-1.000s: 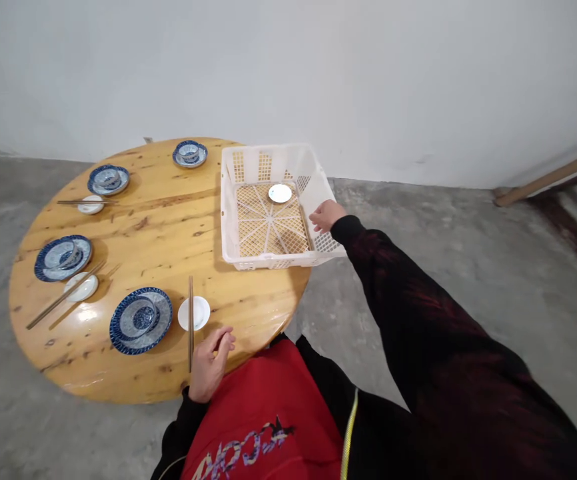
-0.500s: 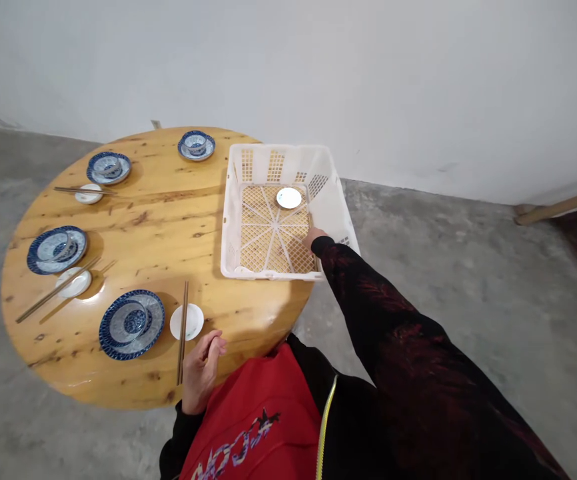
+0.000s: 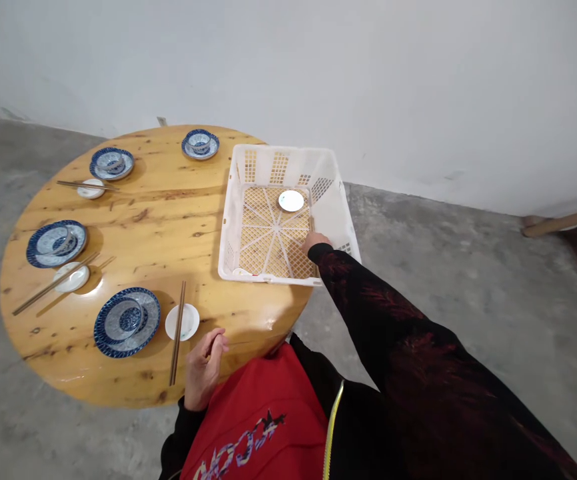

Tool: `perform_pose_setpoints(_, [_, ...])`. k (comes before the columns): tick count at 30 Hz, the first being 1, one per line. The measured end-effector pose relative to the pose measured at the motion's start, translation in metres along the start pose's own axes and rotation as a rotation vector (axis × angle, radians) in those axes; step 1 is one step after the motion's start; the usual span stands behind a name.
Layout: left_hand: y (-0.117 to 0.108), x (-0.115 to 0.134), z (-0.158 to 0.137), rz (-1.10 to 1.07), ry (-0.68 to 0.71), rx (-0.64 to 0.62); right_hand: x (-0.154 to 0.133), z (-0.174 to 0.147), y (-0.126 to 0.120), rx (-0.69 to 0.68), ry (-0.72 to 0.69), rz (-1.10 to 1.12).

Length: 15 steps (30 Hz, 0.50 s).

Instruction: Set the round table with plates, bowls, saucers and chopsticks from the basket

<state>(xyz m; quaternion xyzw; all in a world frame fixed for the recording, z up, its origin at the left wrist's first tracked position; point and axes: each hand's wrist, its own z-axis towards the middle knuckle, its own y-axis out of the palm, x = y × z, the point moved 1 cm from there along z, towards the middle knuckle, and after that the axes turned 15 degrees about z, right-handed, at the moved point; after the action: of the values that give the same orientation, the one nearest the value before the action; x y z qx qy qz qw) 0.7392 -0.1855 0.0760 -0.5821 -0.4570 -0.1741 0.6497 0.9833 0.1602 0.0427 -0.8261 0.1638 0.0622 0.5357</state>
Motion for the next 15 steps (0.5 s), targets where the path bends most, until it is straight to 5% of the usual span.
perform_pose_setpoints(15, [0.006, -0.005, -0.008, 0.000, -0.069, 0.055, -0.003, 0.014, 0.014, 0.019, 0.059, 0.034])
